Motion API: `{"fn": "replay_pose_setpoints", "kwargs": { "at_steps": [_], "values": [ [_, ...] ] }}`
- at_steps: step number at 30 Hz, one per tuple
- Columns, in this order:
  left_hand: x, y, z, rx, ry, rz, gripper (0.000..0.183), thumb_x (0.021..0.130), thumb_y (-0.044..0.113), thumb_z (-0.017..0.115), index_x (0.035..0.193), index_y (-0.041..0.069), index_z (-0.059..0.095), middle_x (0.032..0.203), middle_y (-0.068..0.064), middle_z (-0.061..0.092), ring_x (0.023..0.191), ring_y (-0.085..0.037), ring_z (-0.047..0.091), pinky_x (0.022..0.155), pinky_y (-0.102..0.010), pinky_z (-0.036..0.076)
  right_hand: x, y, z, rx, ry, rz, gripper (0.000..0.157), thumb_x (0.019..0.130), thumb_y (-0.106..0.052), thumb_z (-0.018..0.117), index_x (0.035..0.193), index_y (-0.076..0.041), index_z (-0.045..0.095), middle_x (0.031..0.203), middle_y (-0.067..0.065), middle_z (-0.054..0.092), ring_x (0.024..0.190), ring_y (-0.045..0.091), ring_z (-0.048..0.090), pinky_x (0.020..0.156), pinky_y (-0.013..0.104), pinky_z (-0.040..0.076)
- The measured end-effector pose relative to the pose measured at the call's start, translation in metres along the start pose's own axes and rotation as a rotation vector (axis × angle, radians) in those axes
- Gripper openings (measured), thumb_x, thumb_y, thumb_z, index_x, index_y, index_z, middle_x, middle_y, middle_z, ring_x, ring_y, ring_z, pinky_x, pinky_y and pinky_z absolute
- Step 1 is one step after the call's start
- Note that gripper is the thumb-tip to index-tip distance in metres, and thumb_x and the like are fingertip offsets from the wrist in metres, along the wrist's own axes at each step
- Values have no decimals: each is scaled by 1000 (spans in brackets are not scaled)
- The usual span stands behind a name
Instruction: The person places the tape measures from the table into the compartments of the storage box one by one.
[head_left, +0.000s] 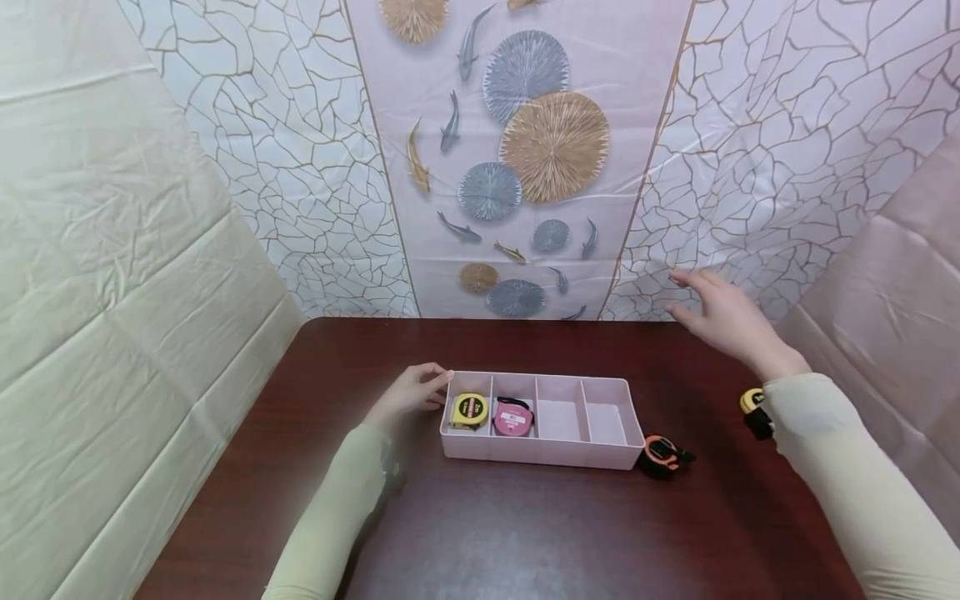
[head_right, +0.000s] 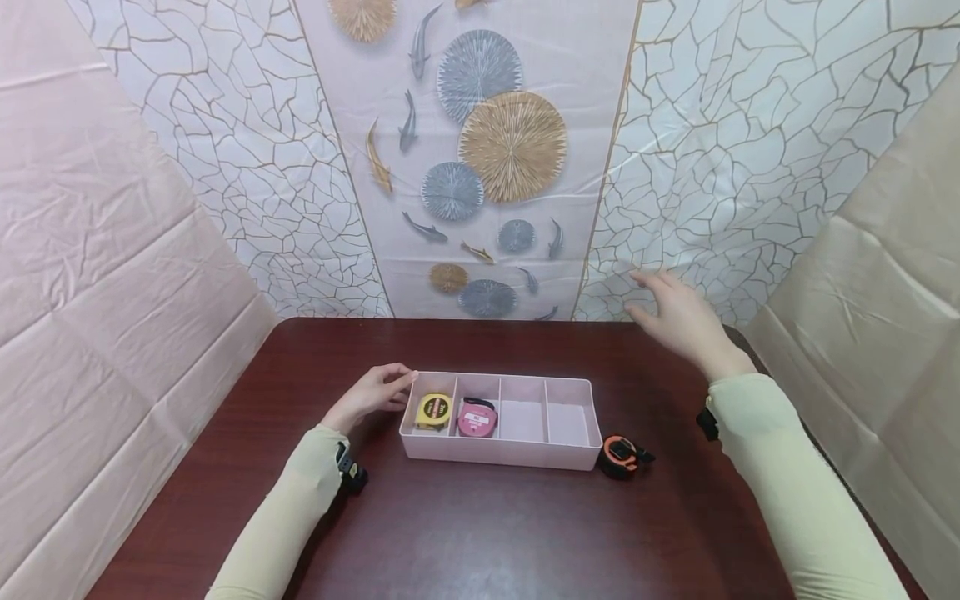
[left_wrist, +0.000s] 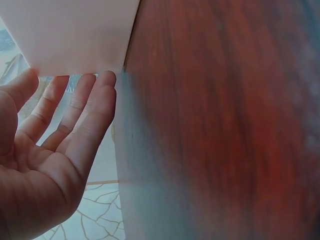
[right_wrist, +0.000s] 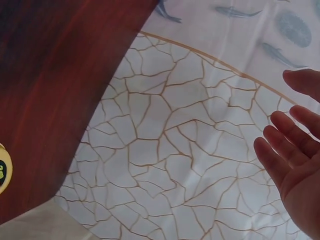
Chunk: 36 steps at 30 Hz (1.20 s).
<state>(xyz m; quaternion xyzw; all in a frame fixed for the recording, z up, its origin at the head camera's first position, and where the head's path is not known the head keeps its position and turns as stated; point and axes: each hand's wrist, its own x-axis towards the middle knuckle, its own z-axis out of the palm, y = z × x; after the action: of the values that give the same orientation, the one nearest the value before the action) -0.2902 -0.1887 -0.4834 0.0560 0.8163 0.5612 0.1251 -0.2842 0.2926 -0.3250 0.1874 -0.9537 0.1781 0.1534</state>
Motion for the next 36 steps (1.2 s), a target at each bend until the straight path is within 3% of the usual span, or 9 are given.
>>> {"fn": "replay_pose_setpoints", "kwargs": {
  "at_steps": [14, 22, 36],
  "values": [
    [-1, 0, -2, 3, -7, -2, 31, 102, 33, 62, 114, 4, 65, 110, -14, 69, 90, -26, 72, 84, -40, 61, -11, 16, 18, 45, 61, 35, 56, 96, -21, 68, 142, 5, 49, 136, 32, 52, 121, 51, 49, 99, 67, 39],
    [-1, 0, -3, 9, -13, -8, 34, 101, 36, 63, 114, 4, 65, 110, -13, 68, 90, -26, 71, 84, -40, 61, -22, 28, 31, 60, 56, 78, 57, 98, -23, 66, 142, 8, 46, 132, 33, 53, 109, 49, 54, 90, 65, 43],
    [-2, 3, -2, 14, 2, -29, 35, 101, 38, 62, 115, 5, 65, 114, -14, 68, 91, -26, 71, 83, -39, 61, -42, 42, 42, 104, -8, 162, 63, 101, -28, 63, 148, 6, 40, 139, 35, 47, 114, 56, 52, 92, 70, 43]
  ]
}}
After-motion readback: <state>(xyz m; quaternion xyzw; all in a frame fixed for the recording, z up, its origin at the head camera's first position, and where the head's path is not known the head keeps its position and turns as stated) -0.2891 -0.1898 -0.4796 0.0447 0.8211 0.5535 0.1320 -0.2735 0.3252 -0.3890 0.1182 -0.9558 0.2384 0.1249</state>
